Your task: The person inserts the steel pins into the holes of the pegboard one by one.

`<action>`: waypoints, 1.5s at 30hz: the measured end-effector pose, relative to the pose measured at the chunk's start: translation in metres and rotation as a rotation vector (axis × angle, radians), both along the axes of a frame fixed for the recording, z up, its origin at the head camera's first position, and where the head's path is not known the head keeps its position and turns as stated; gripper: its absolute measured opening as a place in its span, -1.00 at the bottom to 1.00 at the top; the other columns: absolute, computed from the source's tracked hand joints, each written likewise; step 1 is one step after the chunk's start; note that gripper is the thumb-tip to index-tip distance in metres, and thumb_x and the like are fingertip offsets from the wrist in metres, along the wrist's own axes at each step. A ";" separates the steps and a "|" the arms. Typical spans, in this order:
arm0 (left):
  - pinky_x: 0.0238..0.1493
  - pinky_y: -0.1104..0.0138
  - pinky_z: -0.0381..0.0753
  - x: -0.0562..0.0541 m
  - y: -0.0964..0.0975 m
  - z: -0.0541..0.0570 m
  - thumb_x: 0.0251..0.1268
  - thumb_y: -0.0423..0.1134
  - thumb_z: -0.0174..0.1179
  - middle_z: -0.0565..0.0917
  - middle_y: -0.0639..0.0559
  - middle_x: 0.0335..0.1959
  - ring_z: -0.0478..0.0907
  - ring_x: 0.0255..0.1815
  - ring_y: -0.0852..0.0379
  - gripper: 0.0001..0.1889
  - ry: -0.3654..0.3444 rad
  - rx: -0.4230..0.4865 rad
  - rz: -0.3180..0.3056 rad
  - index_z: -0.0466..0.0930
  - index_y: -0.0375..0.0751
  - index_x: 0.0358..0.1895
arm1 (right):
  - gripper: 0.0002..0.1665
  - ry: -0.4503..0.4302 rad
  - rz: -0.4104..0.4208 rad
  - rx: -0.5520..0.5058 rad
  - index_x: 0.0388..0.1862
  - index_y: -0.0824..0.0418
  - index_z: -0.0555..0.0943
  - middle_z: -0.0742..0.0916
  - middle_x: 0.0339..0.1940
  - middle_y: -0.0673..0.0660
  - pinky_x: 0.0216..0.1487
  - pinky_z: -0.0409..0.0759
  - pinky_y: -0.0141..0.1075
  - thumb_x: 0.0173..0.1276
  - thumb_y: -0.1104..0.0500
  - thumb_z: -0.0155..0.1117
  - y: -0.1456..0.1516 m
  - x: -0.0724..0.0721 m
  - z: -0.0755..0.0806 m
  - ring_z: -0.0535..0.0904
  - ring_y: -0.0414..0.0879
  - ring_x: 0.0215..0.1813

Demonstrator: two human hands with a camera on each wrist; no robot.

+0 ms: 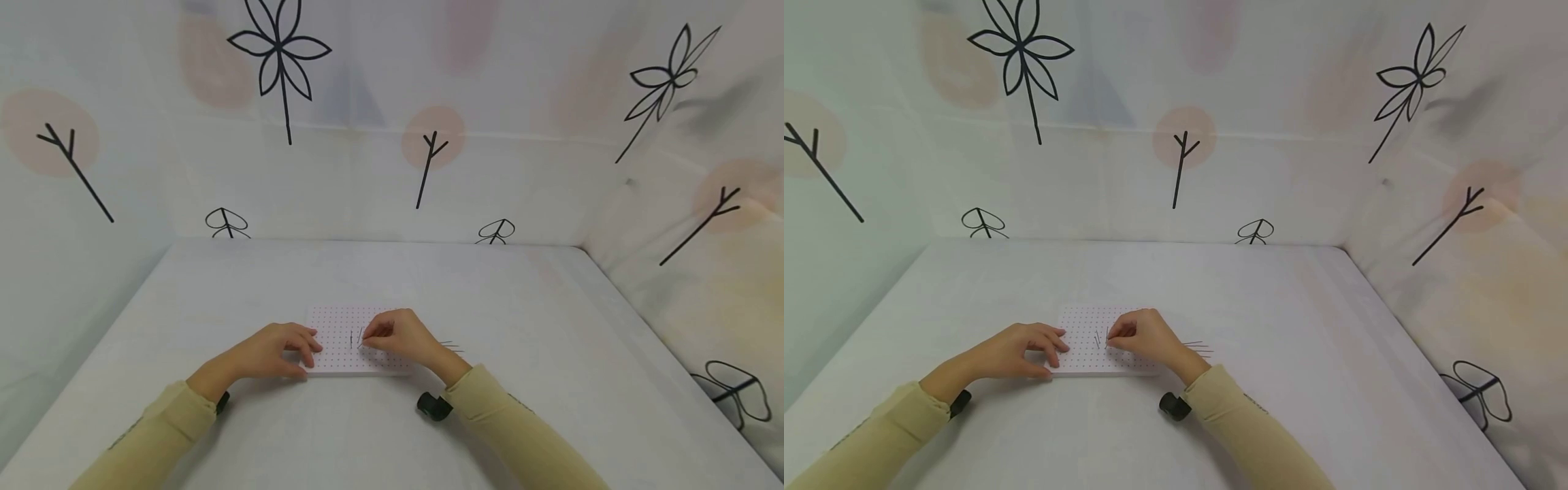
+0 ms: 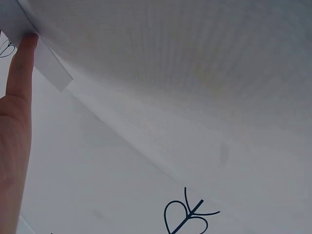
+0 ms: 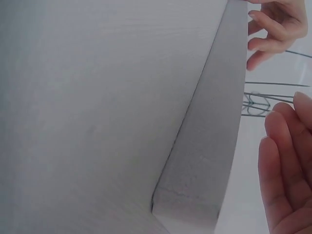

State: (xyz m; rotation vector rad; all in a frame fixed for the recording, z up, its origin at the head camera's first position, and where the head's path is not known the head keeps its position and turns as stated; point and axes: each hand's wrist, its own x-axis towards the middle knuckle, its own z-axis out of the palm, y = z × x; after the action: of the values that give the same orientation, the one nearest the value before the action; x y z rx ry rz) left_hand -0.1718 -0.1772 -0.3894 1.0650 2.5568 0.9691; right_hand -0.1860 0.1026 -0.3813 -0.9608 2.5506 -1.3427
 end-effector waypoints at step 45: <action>0.16 0.08 0.41 0.001 0.000 -0.002 -0.09 -0.30 0.44 0.64 0.14 -0.11 0.41 0.19 -0.10 -0.84 -0.003 0.017 0.003 0.67 0.04 -0.43 | -0.93 0.010 -0.117 0.053 -0.40 0.17 0.71 0.71 -0.43 -0.07 -0.34 0.59 -0.37 0.09 0.29 0.41 0.051 0.005 0.006 0.57 -0.23 -0.40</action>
State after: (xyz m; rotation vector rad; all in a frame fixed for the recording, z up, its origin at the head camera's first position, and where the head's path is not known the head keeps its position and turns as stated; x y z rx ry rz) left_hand -0.1708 -0.1769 -0.3911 1.0641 2.5526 0.9946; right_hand -0.1809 0.1536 -0.3756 -0.8227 2.6731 -1.2942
